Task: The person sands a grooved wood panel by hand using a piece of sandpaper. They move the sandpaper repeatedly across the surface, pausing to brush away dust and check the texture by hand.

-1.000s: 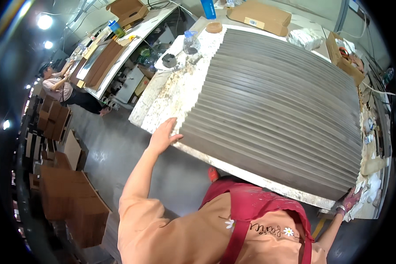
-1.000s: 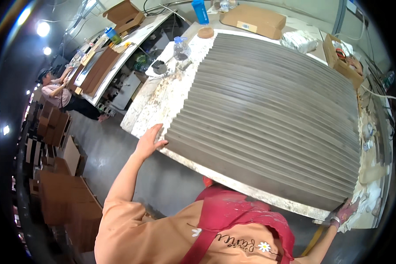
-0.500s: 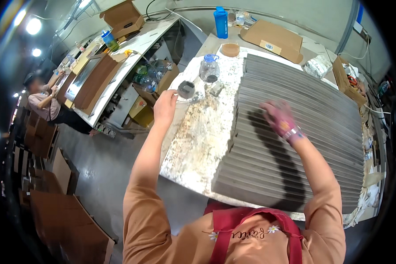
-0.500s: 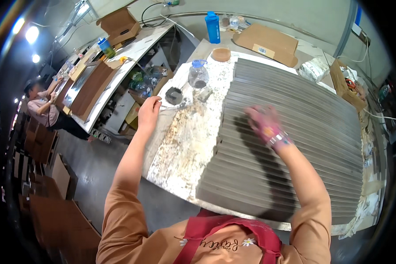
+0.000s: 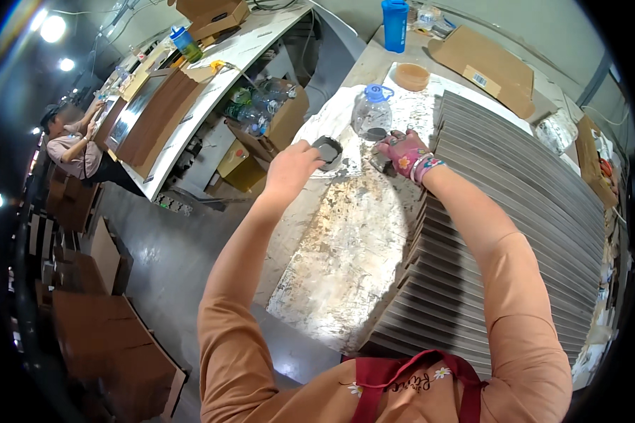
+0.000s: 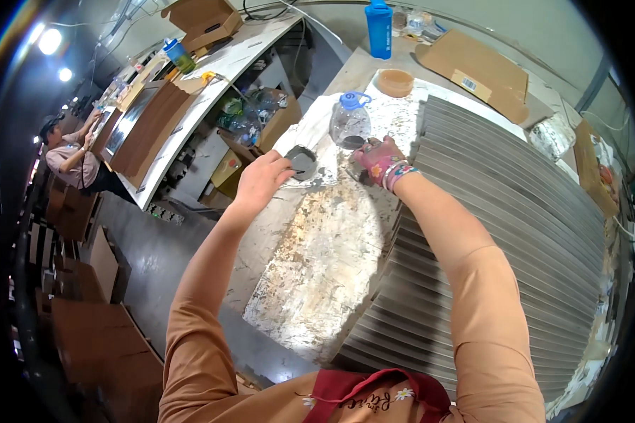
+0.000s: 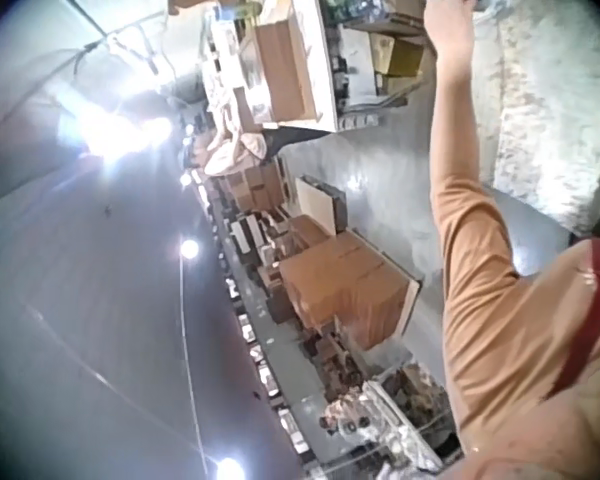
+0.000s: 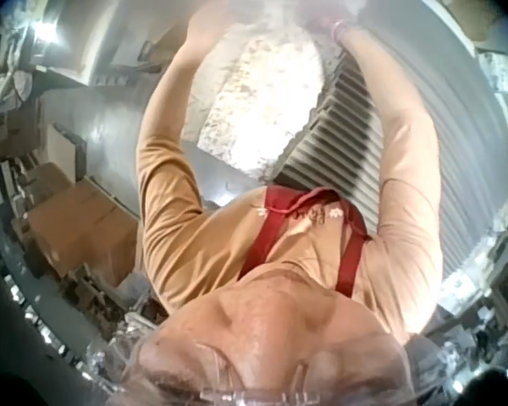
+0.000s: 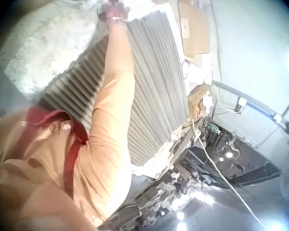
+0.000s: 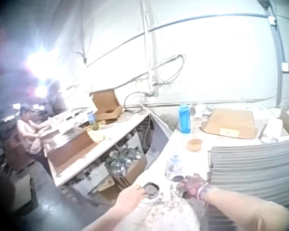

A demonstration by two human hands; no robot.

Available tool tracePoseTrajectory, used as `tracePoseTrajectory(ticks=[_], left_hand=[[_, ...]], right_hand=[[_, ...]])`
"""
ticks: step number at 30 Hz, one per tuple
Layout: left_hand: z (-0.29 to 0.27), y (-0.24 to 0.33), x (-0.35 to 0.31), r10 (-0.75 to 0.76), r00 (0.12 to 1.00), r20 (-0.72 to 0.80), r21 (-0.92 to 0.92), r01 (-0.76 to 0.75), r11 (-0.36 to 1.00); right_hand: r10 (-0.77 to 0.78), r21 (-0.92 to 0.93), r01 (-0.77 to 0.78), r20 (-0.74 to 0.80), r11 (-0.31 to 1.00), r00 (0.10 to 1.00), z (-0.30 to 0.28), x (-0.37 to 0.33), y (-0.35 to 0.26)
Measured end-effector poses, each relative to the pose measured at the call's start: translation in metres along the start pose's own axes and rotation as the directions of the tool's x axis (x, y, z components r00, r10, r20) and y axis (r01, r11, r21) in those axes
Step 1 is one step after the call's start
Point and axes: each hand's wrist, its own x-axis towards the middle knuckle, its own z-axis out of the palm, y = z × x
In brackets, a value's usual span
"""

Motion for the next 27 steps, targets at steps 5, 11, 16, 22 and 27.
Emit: tracePoseTrajectory(ticks=[5, 11, 16, 22, 27], left_hand=[[-0.006, -0.002, 0.014, -0.042, 0.998, -0.044, 0.139, 0.048, 0.989], [0.010, 0.002, 0.027, -0.119, 0.987, 0.104, 0.158, 0.102, 0.982], [0.012, 0.018, 0.020, -0.094, 0.989, 0.116, 0.078, 0.086, 0.993], [0.011, 0.022, 0.019, -0.288, 0.954, 0.081, -0.014, 0.290, 0.957], [0.003, -0.013, 0.004, -0.637, 0.741, 0.212, -0.711, 0.564, 0.419]], right_hand=[[-0.168, -0.168, 0.150, -0.098, 0.974, 0.981, -0.036, -0.036, -0.025], [-0.003, 0.595, 0.094, -0.152, 0.798, 0.988, -0.025, -0.072, -0.022], [0.145, 0.945, -0.156, 0.118, 0.287, 0.982, -0.025, -0.084, -0.048], [0.062, 0.959, -0.222, 0.236, -0.174, 0.970, -0.021, -0.068, -0.071], [-0.104, 0.908, -0.266, 0.245, -0.322, 0.964, -0.010, -0.057, -0.091]])
